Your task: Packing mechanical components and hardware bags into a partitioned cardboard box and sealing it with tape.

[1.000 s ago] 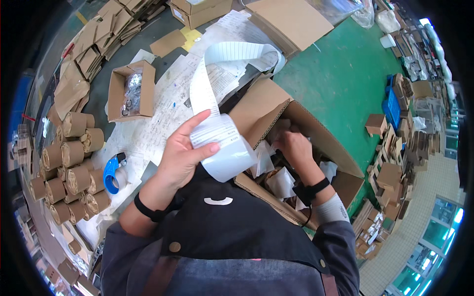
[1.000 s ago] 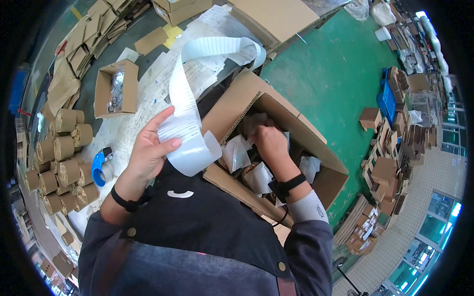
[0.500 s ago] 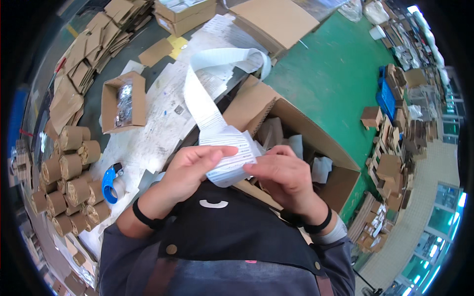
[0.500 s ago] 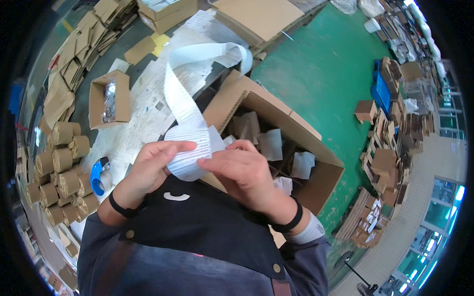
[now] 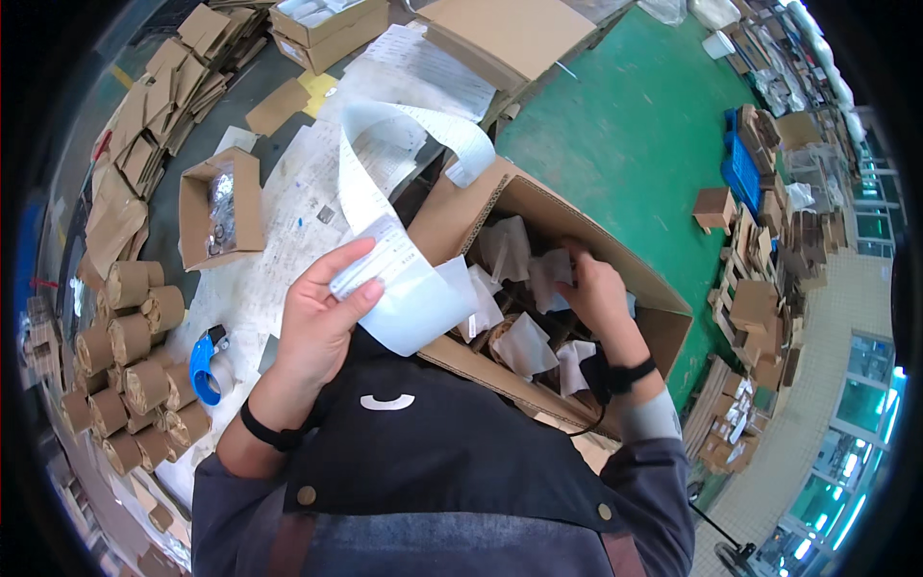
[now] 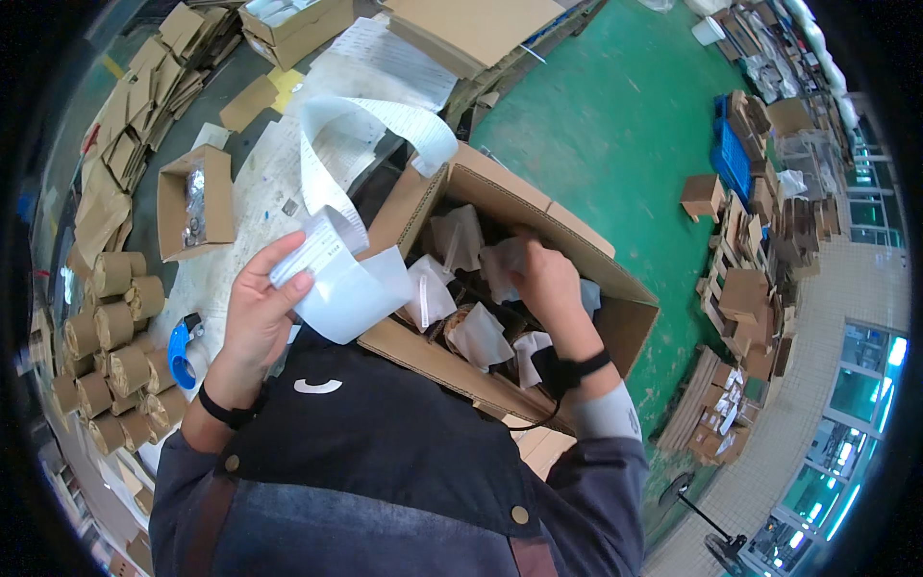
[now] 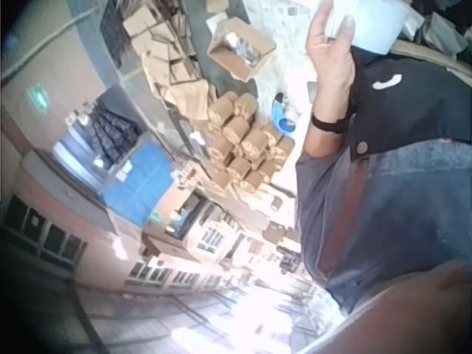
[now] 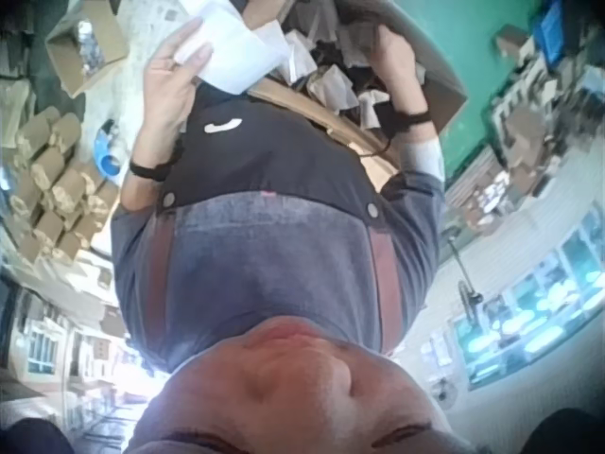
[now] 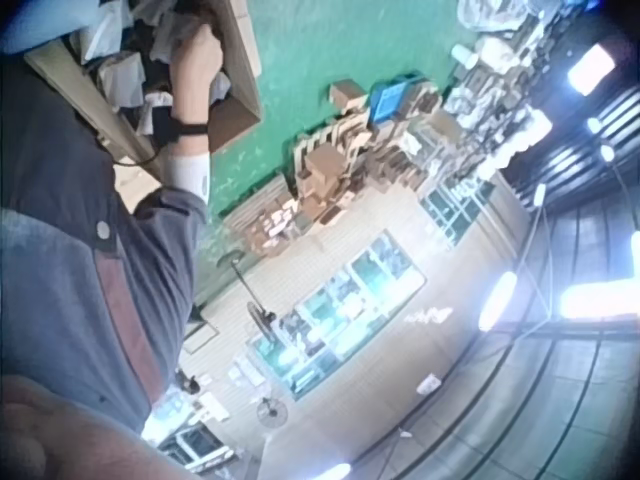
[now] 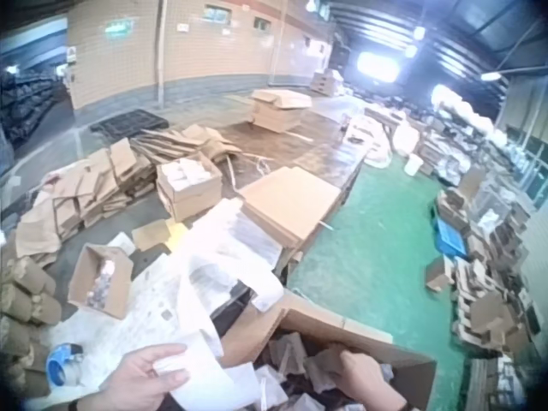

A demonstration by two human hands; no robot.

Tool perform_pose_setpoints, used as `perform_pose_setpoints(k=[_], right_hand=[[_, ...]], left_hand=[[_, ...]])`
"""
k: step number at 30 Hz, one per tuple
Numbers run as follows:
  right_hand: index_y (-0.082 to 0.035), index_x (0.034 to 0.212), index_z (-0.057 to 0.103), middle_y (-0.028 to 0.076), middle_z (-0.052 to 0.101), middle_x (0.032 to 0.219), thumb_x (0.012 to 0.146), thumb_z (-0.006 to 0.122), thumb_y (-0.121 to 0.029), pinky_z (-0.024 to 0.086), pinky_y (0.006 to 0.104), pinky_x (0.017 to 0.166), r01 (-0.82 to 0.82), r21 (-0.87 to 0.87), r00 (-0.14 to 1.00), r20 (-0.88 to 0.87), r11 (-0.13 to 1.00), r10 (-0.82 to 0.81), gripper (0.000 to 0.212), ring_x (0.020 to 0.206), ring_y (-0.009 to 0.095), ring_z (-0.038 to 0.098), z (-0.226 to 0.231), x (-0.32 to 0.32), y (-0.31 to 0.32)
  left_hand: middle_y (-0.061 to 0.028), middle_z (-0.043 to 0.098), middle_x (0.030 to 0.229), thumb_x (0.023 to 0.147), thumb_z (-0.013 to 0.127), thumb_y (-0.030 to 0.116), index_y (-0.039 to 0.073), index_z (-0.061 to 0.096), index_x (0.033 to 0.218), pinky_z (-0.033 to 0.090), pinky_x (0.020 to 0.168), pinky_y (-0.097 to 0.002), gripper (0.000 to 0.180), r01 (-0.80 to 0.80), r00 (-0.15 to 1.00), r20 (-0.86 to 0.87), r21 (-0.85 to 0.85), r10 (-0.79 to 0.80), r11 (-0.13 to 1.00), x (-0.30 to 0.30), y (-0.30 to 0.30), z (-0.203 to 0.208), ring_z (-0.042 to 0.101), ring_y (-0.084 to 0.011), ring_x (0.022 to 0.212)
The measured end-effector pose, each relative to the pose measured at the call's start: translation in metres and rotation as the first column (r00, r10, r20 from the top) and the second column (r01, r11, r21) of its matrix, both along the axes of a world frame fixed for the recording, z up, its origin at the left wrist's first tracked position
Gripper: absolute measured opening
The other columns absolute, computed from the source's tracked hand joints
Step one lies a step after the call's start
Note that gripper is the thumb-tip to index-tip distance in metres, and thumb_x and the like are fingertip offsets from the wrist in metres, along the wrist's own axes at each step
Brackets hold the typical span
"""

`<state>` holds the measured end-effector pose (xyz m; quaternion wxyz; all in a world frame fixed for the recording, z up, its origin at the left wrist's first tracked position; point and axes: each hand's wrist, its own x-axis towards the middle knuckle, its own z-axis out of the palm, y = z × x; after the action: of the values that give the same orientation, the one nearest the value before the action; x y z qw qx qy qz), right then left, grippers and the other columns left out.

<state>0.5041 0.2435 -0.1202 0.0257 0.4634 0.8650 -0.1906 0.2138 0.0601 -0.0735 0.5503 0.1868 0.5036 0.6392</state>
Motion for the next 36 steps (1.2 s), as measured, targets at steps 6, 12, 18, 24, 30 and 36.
perform_pose_setpoints(k=[6,12,18,24,30,36], right_hand=[[-0.008,0.127,0.046,0.007,0.061,0.080,0.084,0.069,-0.010,0.049,0.0306,0.066,0.008,-0.132,0.953,-0.301,0.991,-0.048,0.048,0.070,0.019,0.059,0.095,-0.045,-0.023],[-0.002,0.133,0.043,0.008,0.067,0.103,0.087,0.067,-0.001,0.047,0.0265,0.089,-0.433,-0.733,0.642,-0.660,0.525,-0.391,0.052,0.099,0.014,0.063,0.113,-0.074,-0.060],[-0.006,0.108,0.069,0.012,0.069,0.094,0.082,0.067,0.003,0.053,0.0288,0.076,-0.410,-0.137,0.631,-0.756,0.902,0.172,0.028,0.082,0.023,0.068,0.095,-0.066,-0.072],[-0.005,0.100,0.070,0.010,0.068,0.105,0.081,0.066,0.006,0.051,0.0275,0.080,-0.351,-0.506,0.621,-0.756,0.788,-0.209,0.022,0.089,0.016,0.065,0.097,-0.049,-0.069],[-0.001,0.088,0.069,0.008,0.068,0.081,0.074,0.073,-0.003,0.053,0.0300,0.070,-0.193,-0.651,0.977,-0.194,0.734,0.085,0.014,0.075,0.018,0.066,0.049,0.014,-0.018],[-0.008,0.120,0.057,0.012,0.064,0.097,0.070,0.076,-0.010,0.051,0.0348,0.074,-0.274,-0.227,0.935,0.165,0.935,0.314,0.053,0.087,0.025,0.064,0.001,0.008,-0.047]], left_hand=[[-0.0112,0.059,0.121,0.079,0.070,-0.007,0.001,0.052,0.128,0.045,0.099,-0.0336,0.053,0.106,0.965,0.231,0.097,-0.126,0.990,0.016,0.002,0.012,0.057,-0.0192,0.112],[-0.0124,0.060,0.120,0.082,0.072,0.001,-0.003,0.053,0.127,0.048,0.093,-0.0306,0.049,0.283,0.958,0.014,0.143,-0.288,0.948,0.021,0.004,0.029,0.058,-0.0155,0.108],[-0.0121,0.061,0.118,0.091,0.063,0.007,-0.004,0.055,0.127,0.049,0.091,-0.0286,0.038,0.482,0.876,-0.034,0.070,-0.481,0.873,0.019,0.001,0.028,0.058,-0.0143,0.107],[-0.0119,0.062,0.117,0.103,0.041,0.026,-0.004,0.053,0.128,0.046,0.094,-0.0279,0.041,0.197,0.978,0.081,-0.084,-0.190,0.977,0.020,-0.002,0.013,0.059,-0.0145,0.106],[-0.0132,0.061,0.120,0.099,0.049,0.018,-0.005,0.052,0.128,0.046,0.096,-0.0300,0.037,-0.069,0.993,0.099,0.047,0.064,0.996,0.004,0.010,0.016,0.059,-0.0169,0.110],[-0.0131,0.060,0.121,0.084,0.066,-0.004,-0.001,0.049,0.132,0.045,0.097,-0.0324,0.051,-0.022,0.999,0.041,0.107,0.018,0.994,0.012,0.014,0.012,0.058,-0.0187,0.111]])
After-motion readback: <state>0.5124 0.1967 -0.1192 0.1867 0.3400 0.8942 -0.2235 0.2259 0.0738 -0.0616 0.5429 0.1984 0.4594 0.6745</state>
